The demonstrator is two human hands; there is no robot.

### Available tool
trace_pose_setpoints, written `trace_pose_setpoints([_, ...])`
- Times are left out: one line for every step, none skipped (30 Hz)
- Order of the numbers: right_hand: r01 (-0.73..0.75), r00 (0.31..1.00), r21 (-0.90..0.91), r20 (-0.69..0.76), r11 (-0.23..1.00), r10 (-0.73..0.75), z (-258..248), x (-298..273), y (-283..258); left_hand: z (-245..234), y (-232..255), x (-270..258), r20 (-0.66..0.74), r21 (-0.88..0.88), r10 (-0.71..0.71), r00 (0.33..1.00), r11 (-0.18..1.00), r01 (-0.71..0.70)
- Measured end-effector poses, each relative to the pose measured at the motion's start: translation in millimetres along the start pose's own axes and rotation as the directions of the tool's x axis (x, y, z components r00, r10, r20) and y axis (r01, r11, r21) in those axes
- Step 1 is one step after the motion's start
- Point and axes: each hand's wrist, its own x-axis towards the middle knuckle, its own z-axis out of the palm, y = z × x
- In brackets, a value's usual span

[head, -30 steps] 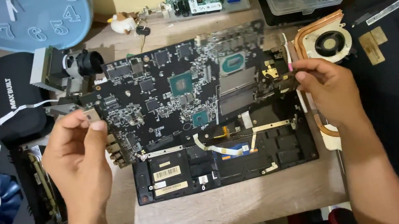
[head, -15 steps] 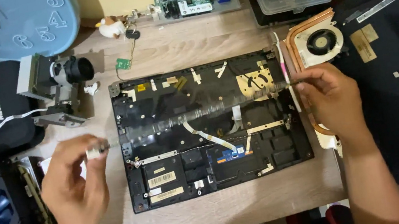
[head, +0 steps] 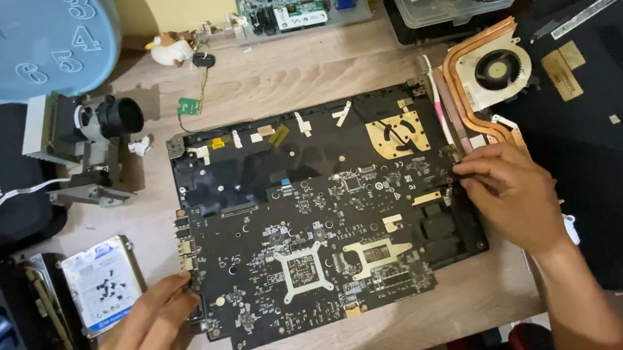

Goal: Disassembling and reassembling a laptop, specifically focusing on removing and installing the motherboard and connecting ribbon cables.

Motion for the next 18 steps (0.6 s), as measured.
trace_pose_setpoints([0.003,1.000,0.001,0.001,1.000,-0.003,-0.2,1.4,-5.6,3.3,-0.9,-1.5,-0.002,0.002,-0.002,1.000,1.000,0.002])
trace_pose_setpoints([-0.043,0.999,0.004,0.016,0.999,0.043,-0.9,1.0,-11.2,6.7,-2.1,-2.9,-0.016,-0.040,-0.017,1.000,0.999,0.016])
trace_pose_setpoints([-0.089,0.996,0.007,0.031,0.996,0.089,-1.6,0.7,-16.6,10.4,-3.1,-4.3,-0.029,-0.083,-0.033,0.999,0.996,0.031])
trace_pose_setpoints([-0.091,0.995,0.007,0.031,0.996,0.091,-1.6,0.2,-16.8,13.0,-3.4,-6.5,-0.029,-0.084,-0.032,0.999,0.996,0.030])
trace_pose_setpoints([-0.080,0.996,-0.001,0.025,0.997,0.080,-1.5,-0.4,-17.0,15.6,-3.7,-8.8,0.011,-0.083,-0.053,0.999,0.995,0.053])
trace_pose_setpoints([-0.067,0.998,-0.008,0.021,0.998,0.067,-0.8,-0.2,-17.7,17.7,-4.1,-11.8,0.050,-0.080,-0.076,0.996,0.994,0.080])
trace_pose_setpoints([-0.066,0.998,-0.008,0.022,0.998,0.067,0.1,0.2,-16.8,16.9,-3.9,-11.8,0.050,-0.079,-0.078,0.996,0.994,0.081])
trace_pose_setpoints([-0.050,0.999,-0.031,0.014,0.998,0.051,0.6,-0.2,-15.7,16.4,-3.0,-12.4,0.068,-0.101,-0.081,0.994,0.991,0.088])
trace_pose_setpoints([-0.035,0.999,-0.054,0.006,0.998,0.035,1.2,-0.5,-14.3,16.1,-2.1,-13.1,0.087,-0.123,-0.085,0.993,0.988,0.095])
trace_pose_setpoints([-0.038,0.999,-0.055,0.008,0.998,0.038,2.0,-0.7,-11.4,19.1,-4.2,-15.1,0.090,-0.126,-0.086,0.992,0.987,0.097])
trace_pose_setpoints([0.051,0.999,-0.091,0.003,0.995,-0.051,2.5,-0.9,-8.4,22.1,-6.0,-16.9,0.059,-0.122,-0.065,0.996,0.990,0.071])
trace_pose_setpoints([0.141,0.990,-0.126,-0.001,0.982,-0.142,2.8,0.0,-5.3,25.2,-8.2,-17.6,0.026,-0.115,-0.041,0.999,0.992,0.044])
trace_pose_setpoints([0.140,0.990,-0.126,-0.001,0.982,-0.141,3.3,0.2,-5.0,23.2,-5.3,-16.2,0.027,-0.116,-0.040,0.999,0.992,0.043])
trace_pose_setpoints([0.169,0.985,-0.162,-0.001,0.972,-0.171,3.8,0.1,-4.9,21.3,-3.2,-14.2,0.036,-0.116,-0.035,0.999,0.992,0.039])
trace_pose_setpoints([0.197,0.980,-0.198,0.001,0.960,-0.201,4.3,0.1,-4.5,19.6,-1.0,-12.2,0.046,-0.117,-0.029,0.999,0.993,0.034])
trace_pose_setpoints([0.191,0.981,-0.199,0.000,0.961,-0.195,5.0,0.1,-1.8,19.6,-0.3,-12.5,0.051,-0.120,-0.026,0.998,0.992,0.032])
trace_pose_setpoints([0.241,0.969,-0.251,0.002,0.938,-0.248,5.8,0.2,1.1,19.9,0.4,-12.8,0.062,-0.100,-0.057,0.996,0.993,0.063])
trace_pose_setpoints([0.289,0.954,-0.301,0.008,0.909,-0.301,7.3,0.7,3.8,19.9,0.4,-13.0,0.073,-0.078,-0.087,0.994,0.993,0.093])
